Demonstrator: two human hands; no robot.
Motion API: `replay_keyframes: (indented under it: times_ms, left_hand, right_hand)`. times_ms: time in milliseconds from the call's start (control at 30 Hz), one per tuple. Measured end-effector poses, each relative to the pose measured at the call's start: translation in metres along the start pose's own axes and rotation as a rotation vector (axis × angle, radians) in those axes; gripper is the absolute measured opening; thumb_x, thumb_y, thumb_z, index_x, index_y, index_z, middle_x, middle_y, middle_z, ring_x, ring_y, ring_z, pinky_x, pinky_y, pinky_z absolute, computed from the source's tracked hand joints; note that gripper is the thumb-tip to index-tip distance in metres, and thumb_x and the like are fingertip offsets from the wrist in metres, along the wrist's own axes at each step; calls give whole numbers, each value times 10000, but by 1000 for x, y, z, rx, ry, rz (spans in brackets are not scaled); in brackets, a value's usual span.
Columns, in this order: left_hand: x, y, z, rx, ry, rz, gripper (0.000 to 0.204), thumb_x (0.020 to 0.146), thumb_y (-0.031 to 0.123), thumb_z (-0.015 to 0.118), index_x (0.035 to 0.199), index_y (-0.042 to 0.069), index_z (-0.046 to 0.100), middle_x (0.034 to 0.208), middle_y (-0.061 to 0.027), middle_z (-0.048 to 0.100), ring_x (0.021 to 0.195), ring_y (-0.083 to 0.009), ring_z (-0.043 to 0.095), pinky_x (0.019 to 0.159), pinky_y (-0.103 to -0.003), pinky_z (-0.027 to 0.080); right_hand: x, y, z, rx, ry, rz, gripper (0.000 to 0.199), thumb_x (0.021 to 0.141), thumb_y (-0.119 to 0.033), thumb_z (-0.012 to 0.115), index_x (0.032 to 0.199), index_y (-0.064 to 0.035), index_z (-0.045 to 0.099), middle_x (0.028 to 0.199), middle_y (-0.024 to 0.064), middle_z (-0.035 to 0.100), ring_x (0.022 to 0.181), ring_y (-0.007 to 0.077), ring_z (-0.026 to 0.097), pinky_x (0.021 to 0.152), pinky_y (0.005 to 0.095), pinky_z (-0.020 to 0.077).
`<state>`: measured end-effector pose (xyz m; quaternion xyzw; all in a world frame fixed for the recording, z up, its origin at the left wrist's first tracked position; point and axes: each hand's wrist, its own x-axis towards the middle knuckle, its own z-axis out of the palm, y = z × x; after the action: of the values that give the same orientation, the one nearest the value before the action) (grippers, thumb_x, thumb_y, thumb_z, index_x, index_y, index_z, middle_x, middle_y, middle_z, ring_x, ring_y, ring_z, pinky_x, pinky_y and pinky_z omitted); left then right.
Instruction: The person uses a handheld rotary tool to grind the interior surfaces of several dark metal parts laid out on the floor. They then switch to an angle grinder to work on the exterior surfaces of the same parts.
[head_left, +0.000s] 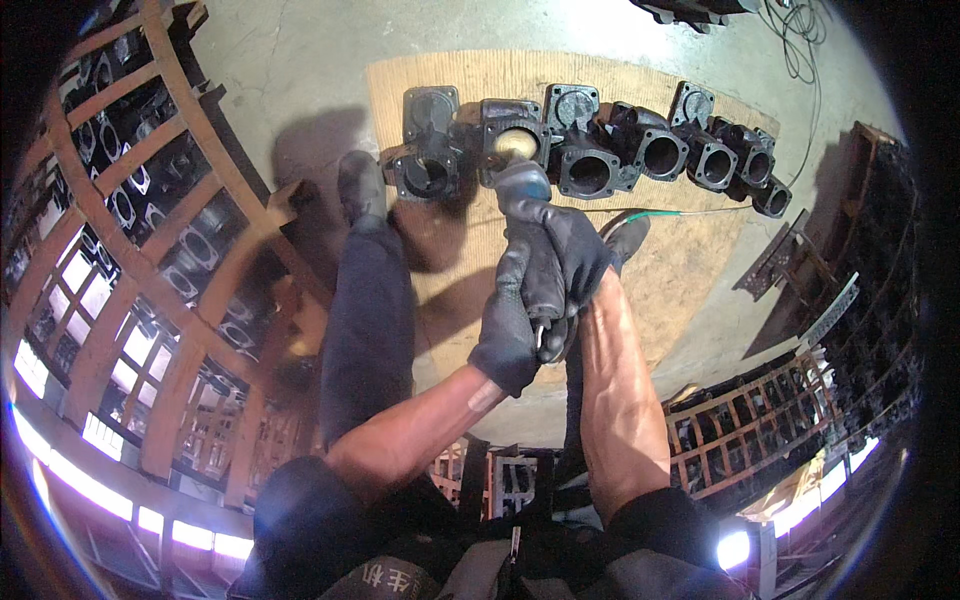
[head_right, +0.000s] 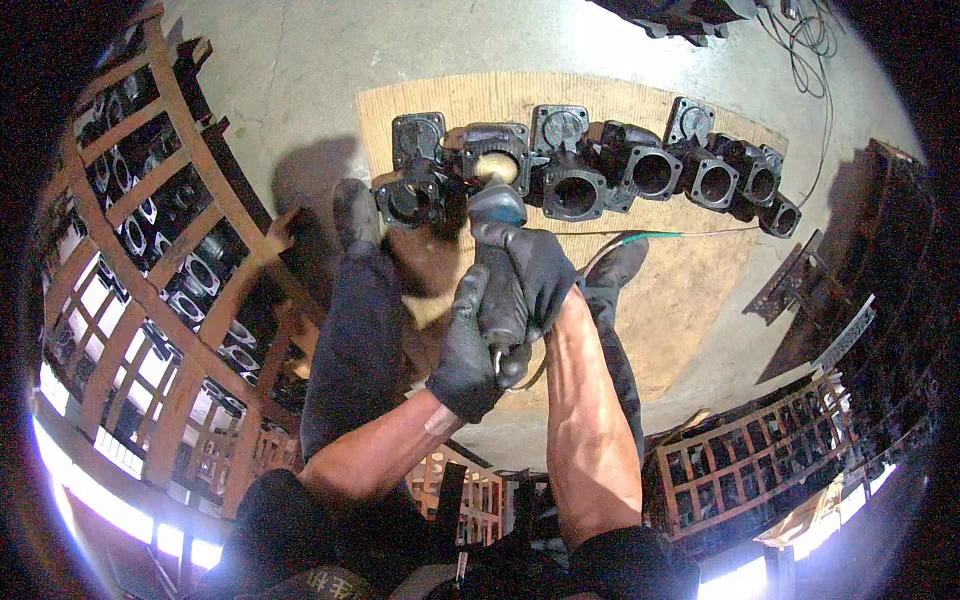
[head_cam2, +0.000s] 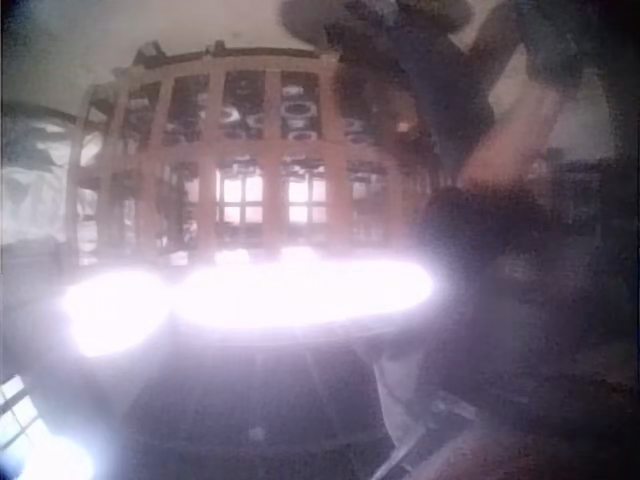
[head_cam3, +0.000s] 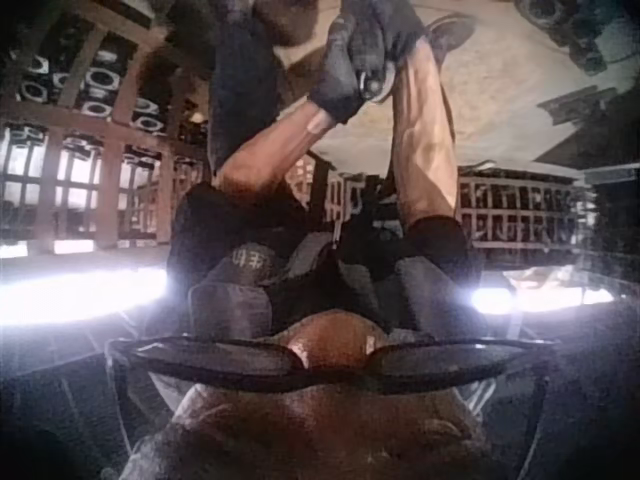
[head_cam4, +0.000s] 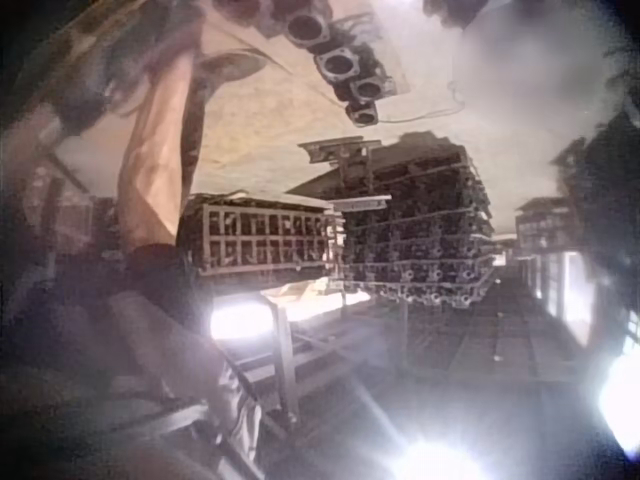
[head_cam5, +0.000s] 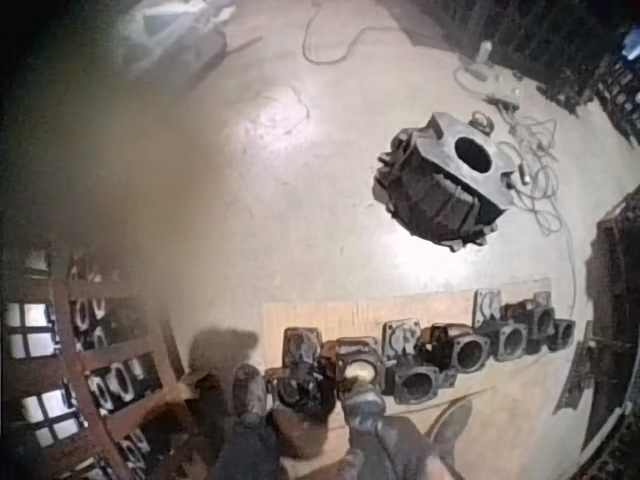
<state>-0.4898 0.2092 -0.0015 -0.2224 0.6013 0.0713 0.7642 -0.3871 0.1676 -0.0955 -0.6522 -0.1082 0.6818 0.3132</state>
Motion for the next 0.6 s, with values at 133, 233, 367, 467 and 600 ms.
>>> replay_keyframes:
  times_ms: [133,233,367,467,600]
  left_hand:
    - [16,8,-21,66,-73,42,597,907,657,480,856,82,634,577,-61,584,345,-178,493,291,-278,370]
    - [21,-3,-13,21,-105,20,502,930,587,500,970,106,637,734,-21,639,469,-140,557,348,-264,426]
    - [9,-8,-10,26,-96,80,460,943,546,514,1058,117,633,852,1,676,581,-117,603,430,-252,480]
    - [-2,-10,-1,-10,-58,-12,475,944,557,503,1044,111,633,809,-8,661,546,-127,585,415,-253,464]
    - [-6,-7,24,-70,141,-35,564,958,607,425,963,79,625,587,-63,583,362,-165,491,317,-277,384]
  right_hand:
    - [20,3,9,91,-46,161,241,863,-279,671,989,-78,711,805,60,682,743,183,650,703,317,517]
    - [8,-27,-3,260,26,407,382,892,-332,629,1022,23,686,890,80,679,790,154,623,728,284,494]
    - [0,-34,1,397,9,491,382,900,-334,617,1029,19,687,913,88,684,808,156,626,740,282,493]
    - [-8,-34,-5,380,27,495,383,901,-336,612,1026,19,687,919,88,685,810,159,629,743,284,493]
    - [-10,-44,-5,265,-8,440,378,892,-339,622,1000,18,690,903,83,685,796,156,628,724,287,493]
